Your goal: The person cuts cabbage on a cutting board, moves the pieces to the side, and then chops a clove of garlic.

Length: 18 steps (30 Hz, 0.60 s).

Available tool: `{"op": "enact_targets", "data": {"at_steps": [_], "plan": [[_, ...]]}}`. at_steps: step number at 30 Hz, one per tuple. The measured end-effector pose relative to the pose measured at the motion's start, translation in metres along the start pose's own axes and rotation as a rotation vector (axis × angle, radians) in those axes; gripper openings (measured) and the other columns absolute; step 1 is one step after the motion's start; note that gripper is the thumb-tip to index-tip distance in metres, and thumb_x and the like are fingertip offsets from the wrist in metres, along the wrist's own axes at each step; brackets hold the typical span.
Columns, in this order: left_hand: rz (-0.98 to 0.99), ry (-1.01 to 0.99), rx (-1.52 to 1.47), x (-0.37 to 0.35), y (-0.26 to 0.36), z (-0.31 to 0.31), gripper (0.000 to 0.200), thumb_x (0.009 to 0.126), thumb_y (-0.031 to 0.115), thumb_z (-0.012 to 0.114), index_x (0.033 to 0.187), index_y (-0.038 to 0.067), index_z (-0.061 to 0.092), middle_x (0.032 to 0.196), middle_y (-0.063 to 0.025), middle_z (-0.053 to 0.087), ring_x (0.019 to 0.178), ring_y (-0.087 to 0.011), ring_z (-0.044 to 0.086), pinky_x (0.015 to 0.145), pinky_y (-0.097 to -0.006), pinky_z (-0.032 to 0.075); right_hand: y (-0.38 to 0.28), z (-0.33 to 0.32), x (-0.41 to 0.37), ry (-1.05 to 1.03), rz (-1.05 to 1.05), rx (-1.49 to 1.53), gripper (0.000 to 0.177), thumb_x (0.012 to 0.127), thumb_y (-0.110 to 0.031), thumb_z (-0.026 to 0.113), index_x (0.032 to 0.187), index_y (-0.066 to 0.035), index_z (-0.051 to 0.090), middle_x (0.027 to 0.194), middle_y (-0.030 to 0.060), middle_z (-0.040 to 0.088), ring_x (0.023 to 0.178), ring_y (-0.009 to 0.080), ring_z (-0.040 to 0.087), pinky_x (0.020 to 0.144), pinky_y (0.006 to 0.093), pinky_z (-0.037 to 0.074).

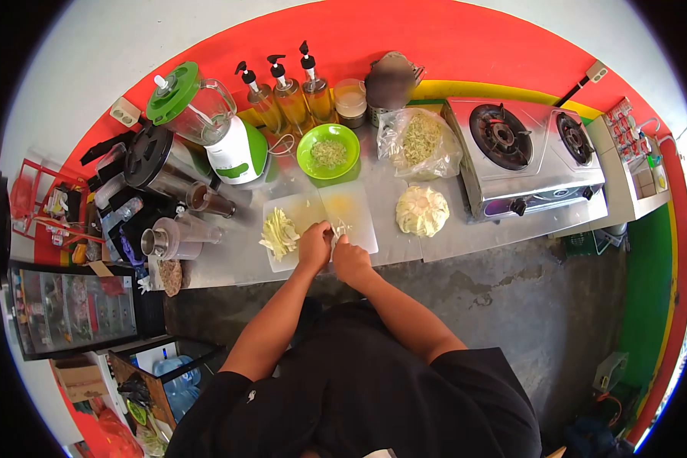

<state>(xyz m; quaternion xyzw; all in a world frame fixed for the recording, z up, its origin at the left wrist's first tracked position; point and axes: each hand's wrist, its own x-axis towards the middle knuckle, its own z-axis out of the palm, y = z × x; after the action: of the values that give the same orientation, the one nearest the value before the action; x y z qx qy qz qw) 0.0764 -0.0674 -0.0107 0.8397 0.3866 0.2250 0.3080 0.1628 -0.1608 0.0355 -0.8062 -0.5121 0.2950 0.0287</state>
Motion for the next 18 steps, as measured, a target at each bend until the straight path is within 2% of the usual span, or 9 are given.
{"op": "enact_targets", "data": {"at_steps": [3, 11, 18], "plan": [[-0.017, -0.010, -0.034, 0.001, -0.003, 0.001, 0.002, 0.083, 0.005, 0.063, 0.085, 0.005, 0.063, 0.082, -0.0170, 0.065, 0.078, -0.0381, 0.064, 0.068, -0.0457, 0.050, 0.004, 0.007, 0.010, 0.047, -0.002, 0.024, 0.031, 0.085, -0.008, 0.060, 0.109, 0.006, 0.045, 0.092, 0.0246, 0.070, 0.089, 0.0401, 0.072, 0.077, 0.0459, 0.058], [-0.046, -0.026, -0.089, 0.000, -0.004, -0.004, 0.003, 0.082, 0.006, 0.065, 0.084, 0.004, 0.067, 0.082, -0.0173, 0.068, 0.075, -0.0366, 0.066, 0.068, -0.0431, 0.051, 0.001, 0.003, 0.002, 0.002, -0.026, -0.043, 0.031, 0.084, -0.008, 0.060, 0.108, 0.006, 0.046, 0.089, 0.0235, 0.071, 0.087, 0.0389, 0.072, 0.076, 0.0452, 0.058], [-0.182, -0.072, 0.097, 0.001, 0.007, -0.009, 0.007, 0.081, 0.013, 0.069, 0.084, 0.007, 0.070, 0.083, -0.0141, 0.071, 0.081, -0.0348, 0.068, 0.069, -0.0448, 0.052, 0.006, 0.005, 0.010, 0.023, -0.040, -0.044, 0.033, 0.082, -0.006, 0.062, 0.108, 0.006, 0.045, 0.089, 0.0249, 0.070, 0.086, 0.0390, 0.072, 0.072, 0.0459, 0.059]]}}
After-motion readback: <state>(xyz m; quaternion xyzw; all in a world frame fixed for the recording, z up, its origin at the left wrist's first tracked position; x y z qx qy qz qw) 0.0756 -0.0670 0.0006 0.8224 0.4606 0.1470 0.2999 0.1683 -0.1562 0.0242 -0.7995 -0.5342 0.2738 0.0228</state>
